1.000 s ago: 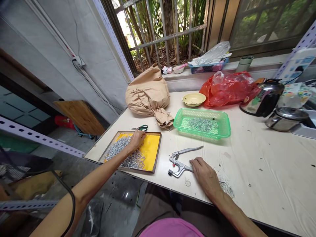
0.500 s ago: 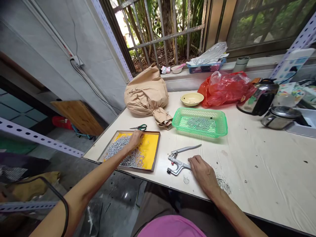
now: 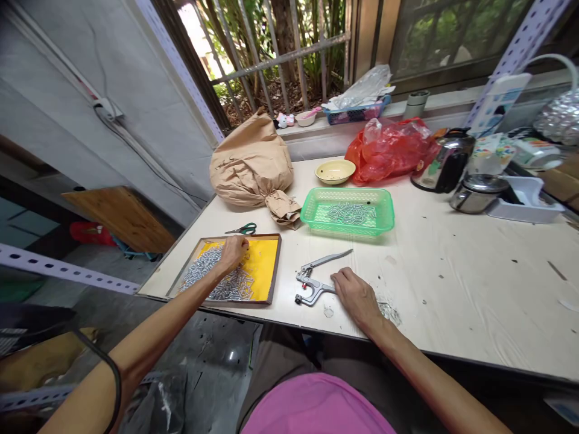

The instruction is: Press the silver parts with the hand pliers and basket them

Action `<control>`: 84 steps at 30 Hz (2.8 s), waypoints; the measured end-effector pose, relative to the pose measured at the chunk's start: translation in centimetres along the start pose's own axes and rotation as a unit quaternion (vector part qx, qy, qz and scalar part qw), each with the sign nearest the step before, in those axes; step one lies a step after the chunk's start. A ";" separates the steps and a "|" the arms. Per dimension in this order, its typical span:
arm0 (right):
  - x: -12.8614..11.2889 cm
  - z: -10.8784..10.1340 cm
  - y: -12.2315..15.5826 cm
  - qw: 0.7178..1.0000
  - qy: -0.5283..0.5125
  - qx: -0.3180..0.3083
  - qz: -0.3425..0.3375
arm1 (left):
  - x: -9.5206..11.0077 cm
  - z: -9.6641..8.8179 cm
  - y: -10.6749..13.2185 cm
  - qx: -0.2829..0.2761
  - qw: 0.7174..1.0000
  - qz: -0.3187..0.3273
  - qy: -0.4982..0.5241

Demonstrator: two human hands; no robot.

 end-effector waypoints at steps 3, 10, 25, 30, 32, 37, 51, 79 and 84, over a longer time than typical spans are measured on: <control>-0.3 -0.4 -0.3 1.000 -0.014 -0.018 0.002 | 3.0 0.5 3.2 -0.045 0.991 -0.014 0.129; -1.3 -1.3 0.0 0.996 -0.041 -0.070 -0.048 | 9.4 6.3 12.9 -0.239 0.874 -0.132 0.402; -1.0 -1.1 -0.4 0.993 -0.019 -0.112 -0.038 | 10.2 9.3 13.8 -0.311 0.859 -0.192 0.359; -1.0 -1.0 -0.6 0.991 -0.015 -0.124 -0.041 | 10.4 9.4 13.2 -0.331 0.858 -0.197 0.340; -1.0 -1.0 -0.6 0.991 -0.017 -0.127 -0.041 | 10.4 9.5 12.9 -0.335 0.864 -0.183 0.329; -0.9 -1.0 -0.6 0.991 -0.013 -0.127 -0.040 | 10.0 10.2 12.9 -0.357 0.868 -0.171 0.300; -1.2 -0.9 -0.8 0.986 0.005 -0.154 -0.069 | 11.4 9.1 11.2 -0.401 0.884 -0.119 0.207; -1.2 -0.7 -0.3 0.984 0.046 -0.161 -0.056 | 11.4 9.3 12.6 -0.396 0.892 -0.081 0.204; -1.4 -0.7 -0.3 0.983 0.057 -0.168 -0.049 | 11.6 8.0 12.1 -0.314 0.936 -0.033 0.154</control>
Point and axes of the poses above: each hand's wrist, its own y-axis away from the middle knuckle, its own z-axis out of the palm, x = y × z, the point moved 9 cm from there along -y, towards the middle knuckle, and after that the axes turned 8 degrees about x, right-handed, at the moved point
